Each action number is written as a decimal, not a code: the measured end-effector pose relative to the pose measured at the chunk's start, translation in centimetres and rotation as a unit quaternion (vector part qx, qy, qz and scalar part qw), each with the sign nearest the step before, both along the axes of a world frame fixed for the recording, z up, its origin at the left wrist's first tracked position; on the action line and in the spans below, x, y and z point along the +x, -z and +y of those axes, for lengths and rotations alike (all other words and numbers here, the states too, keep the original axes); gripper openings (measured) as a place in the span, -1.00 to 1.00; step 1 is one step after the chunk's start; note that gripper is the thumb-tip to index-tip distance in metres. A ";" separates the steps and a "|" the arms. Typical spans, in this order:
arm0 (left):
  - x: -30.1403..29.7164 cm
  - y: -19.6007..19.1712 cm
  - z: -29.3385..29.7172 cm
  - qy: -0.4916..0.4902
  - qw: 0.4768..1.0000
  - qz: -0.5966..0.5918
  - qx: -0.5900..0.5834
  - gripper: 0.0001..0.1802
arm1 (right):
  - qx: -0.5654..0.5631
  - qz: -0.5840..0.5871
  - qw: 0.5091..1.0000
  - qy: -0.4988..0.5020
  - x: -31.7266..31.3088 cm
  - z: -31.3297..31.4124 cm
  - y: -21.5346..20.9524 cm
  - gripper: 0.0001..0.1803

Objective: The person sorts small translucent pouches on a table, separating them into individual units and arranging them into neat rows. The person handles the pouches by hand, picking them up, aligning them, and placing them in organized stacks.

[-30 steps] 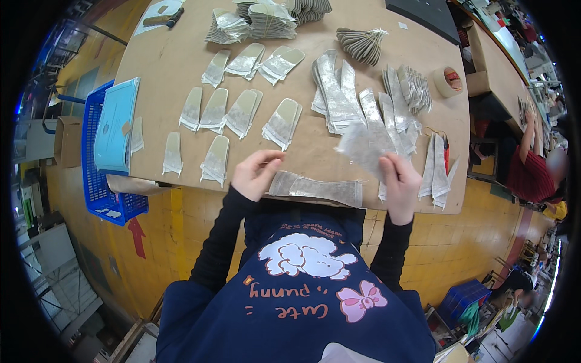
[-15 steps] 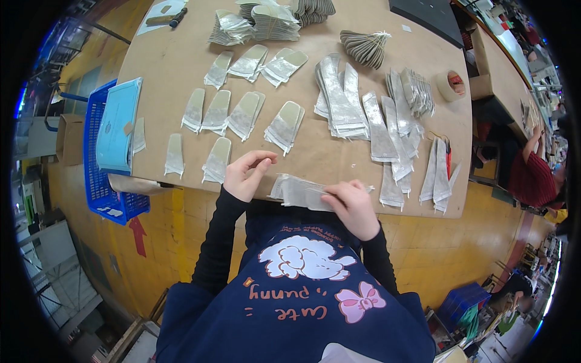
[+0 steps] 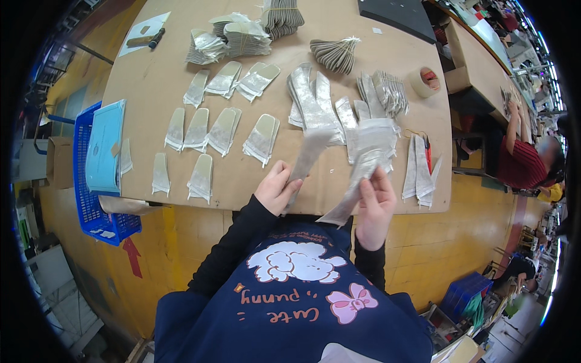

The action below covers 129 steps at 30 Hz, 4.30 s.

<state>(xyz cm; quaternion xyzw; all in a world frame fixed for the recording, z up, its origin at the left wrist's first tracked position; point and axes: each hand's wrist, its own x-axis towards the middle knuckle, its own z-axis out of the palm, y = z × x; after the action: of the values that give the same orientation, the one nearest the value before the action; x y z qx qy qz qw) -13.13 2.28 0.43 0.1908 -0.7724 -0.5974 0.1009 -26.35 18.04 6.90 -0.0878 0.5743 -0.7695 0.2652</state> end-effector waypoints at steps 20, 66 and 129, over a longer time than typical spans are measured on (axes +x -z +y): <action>-0.7 -2.5 2.1 0.046 0.943 0.089 0.317 -0.43 | 0.205 0.336 0.912 -0.113 2.9 -1.9 0.7 -0.55; 16.1 10.6 -44.2 -0.348 0.671 -0.461 -0.465 -0.28 | 0.228 0.269 0.936 -0.018 -4.2 2.4 1.3 -0.73; -1.1 6.2 2.2 -0.103 0.986 0.044 0.120 -0.76 | 0.299 0.460 0.834 0.056 -5.2 -7.9 10.1 -0.71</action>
<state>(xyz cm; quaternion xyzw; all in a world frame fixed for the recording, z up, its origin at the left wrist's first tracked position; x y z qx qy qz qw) -14.20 4.51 -5.81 0.2532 -0.6662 -0.6800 0.1723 -31.60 10.11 -3.23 -0.3160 0.8361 -0.4445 -0.0597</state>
